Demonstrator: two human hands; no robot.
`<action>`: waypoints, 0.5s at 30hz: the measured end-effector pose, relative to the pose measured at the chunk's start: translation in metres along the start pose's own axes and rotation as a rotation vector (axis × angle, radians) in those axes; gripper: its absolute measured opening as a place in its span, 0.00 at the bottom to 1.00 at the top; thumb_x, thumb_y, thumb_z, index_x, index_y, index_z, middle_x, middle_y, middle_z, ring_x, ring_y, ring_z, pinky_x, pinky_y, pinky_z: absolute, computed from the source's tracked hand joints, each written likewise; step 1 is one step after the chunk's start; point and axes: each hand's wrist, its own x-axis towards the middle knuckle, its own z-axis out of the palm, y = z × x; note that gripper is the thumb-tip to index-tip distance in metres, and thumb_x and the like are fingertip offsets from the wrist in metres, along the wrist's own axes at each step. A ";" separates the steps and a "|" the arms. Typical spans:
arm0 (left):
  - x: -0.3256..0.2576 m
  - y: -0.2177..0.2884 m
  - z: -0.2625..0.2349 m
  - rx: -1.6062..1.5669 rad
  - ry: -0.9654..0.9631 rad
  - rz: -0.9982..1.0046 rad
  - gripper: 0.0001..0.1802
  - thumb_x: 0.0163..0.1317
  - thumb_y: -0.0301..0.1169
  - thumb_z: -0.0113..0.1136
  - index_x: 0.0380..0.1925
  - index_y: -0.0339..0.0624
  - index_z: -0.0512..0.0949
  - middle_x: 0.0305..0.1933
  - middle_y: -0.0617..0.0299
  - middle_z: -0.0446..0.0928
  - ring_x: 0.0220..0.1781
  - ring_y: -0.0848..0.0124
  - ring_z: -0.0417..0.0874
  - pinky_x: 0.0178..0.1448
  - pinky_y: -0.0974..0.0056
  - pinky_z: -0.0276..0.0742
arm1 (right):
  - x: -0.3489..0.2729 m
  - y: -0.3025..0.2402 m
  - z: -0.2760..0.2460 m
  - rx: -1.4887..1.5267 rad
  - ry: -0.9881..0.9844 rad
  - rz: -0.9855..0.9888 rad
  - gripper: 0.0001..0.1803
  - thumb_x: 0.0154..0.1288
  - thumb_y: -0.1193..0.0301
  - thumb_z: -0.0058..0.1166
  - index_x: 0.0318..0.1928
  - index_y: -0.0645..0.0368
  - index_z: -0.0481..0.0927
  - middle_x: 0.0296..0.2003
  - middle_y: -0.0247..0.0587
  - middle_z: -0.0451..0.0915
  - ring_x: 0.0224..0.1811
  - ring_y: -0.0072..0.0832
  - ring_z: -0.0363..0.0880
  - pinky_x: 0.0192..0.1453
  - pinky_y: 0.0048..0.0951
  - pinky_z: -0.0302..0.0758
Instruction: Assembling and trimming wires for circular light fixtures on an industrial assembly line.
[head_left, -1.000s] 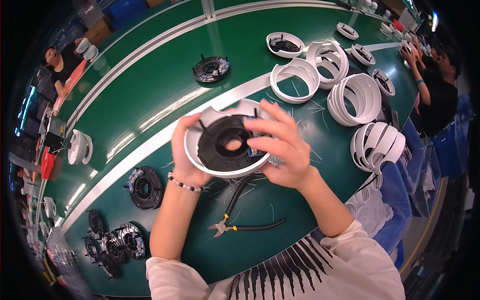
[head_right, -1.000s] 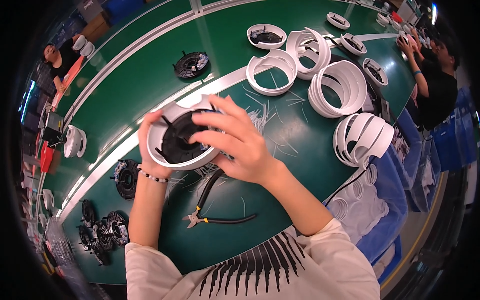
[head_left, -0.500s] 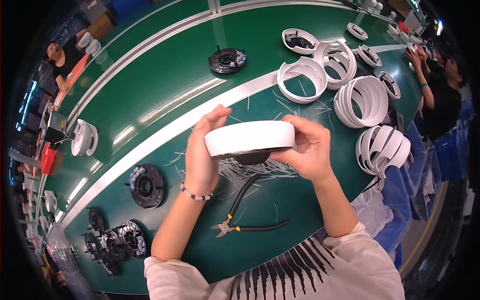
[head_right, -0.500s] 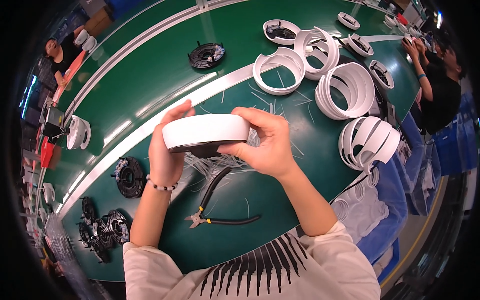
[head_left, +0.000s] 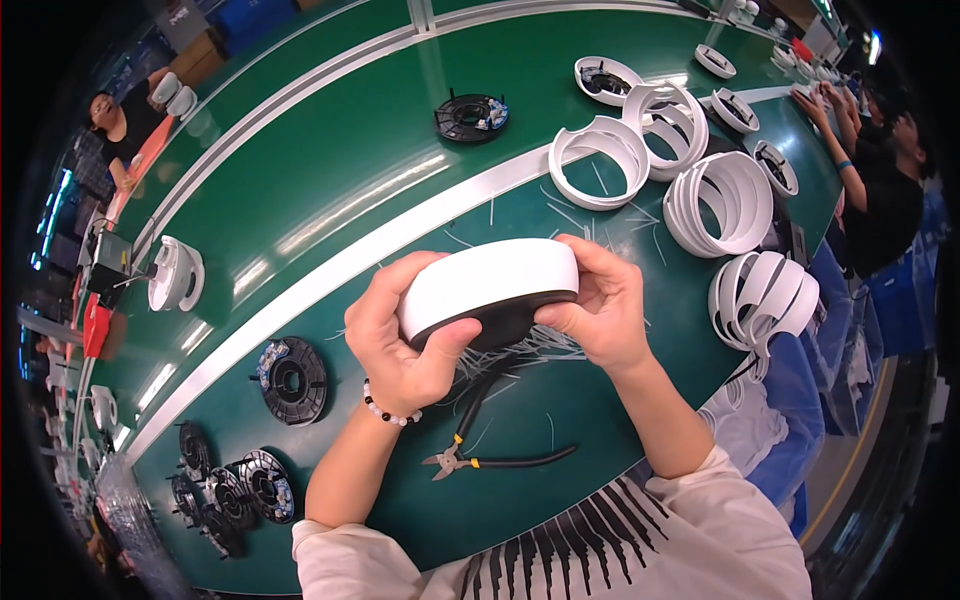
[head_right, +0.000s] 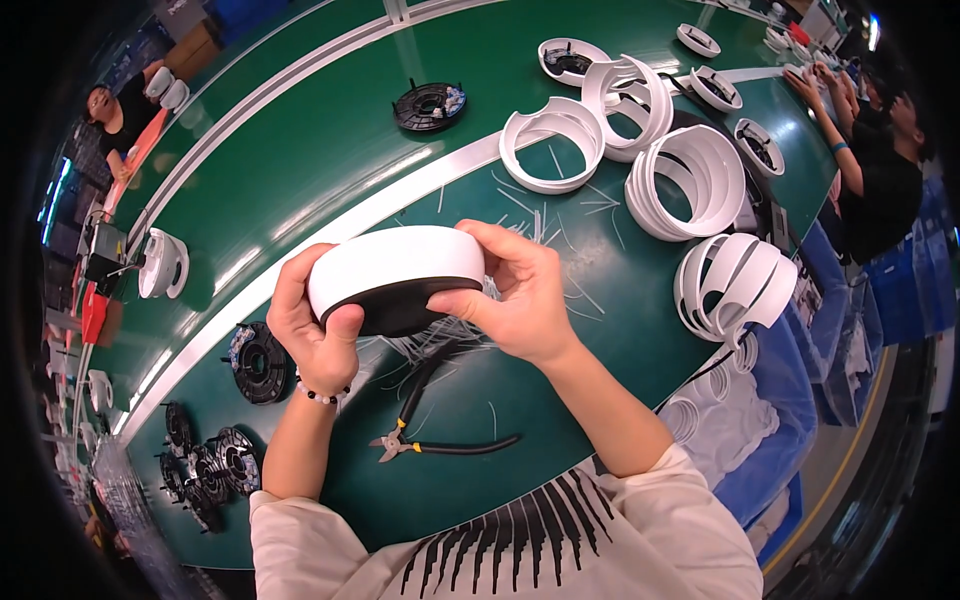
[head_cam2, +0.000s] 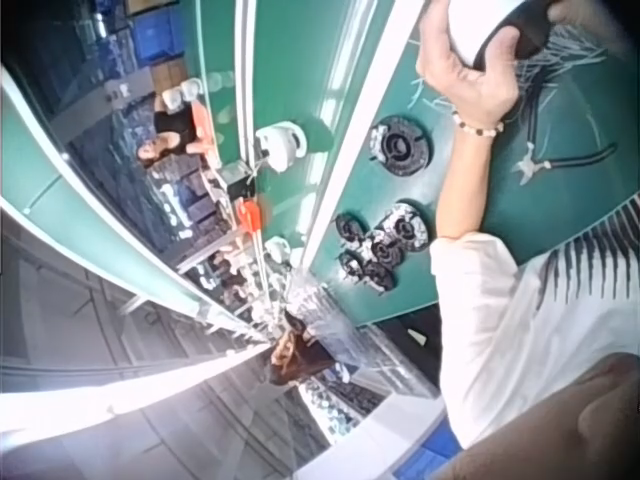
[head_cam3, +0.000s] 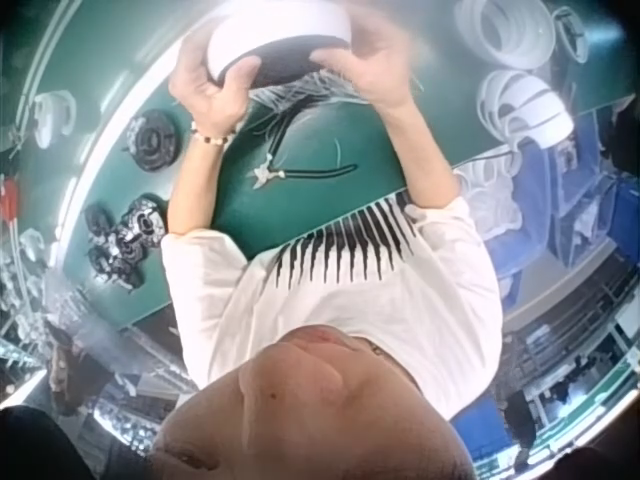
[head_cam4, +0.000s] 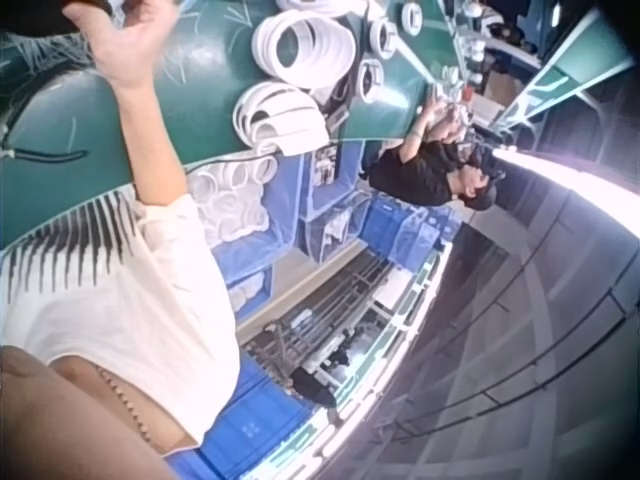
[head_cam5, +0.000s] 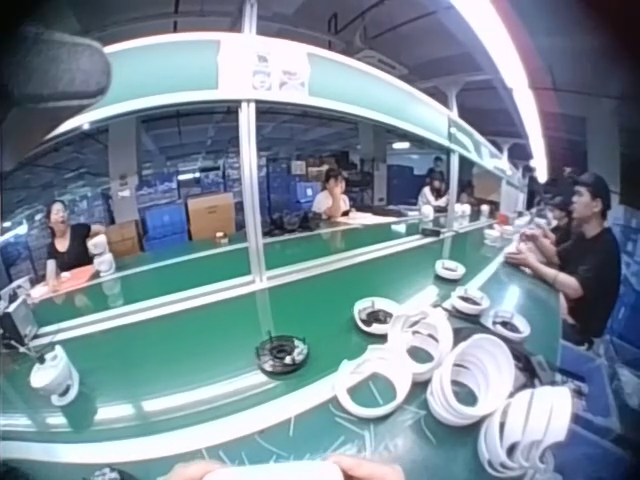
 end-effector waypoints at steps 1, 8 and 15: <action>0.000 0.000 0.000 0.001 0.012 0.001 0.24 0.43 0.36 0.65 0.38 0.31 0.72 0.30 0.55 0.76 0.30 0.70 0.77 0.36 0.71 0.71 | 0.000 0.000 0.001 0.001 0.007 0.011 0.28 0.40 0.82 0.64 0.46 0.70 0.70 0.38 0.41 0.75 0.41 0.24 0.74 0.47 0.25 0.71; 0.018 0.001 0.000 0.043 -0.034 -0.142 0.22 0.43 0.32 0.65 0.39 0.34 0.72 0.31 0.57 0.76 0.33 0.72 0.77 0.38 0.71 0.71 | 0.010 -0.002 0.000 -0.175 0.054 0.036 0.29 0.45 0.74 0.64 0.49 0.68 0.68 0.42 0.41 0.74 0.45 0.26 0.72 0.50 0.27 0.69; 0.068 -0.074 -0.031 0.769 -0.195 0.105 0.18 0.43 0.29 0.63 0.37 0.42 0.73 0.38 0.57 0.75 0.45 0.58 0.73 0.60 0.45 0.53 | 0.060 -0.012 -0.077 -1.558 0.050 -0.344 0.22 0.44 0.74 0.58 0.44 0.60 0.72 0.50 0.43 0.70 0.59 0.44 0.59 0.62 0.48 0.53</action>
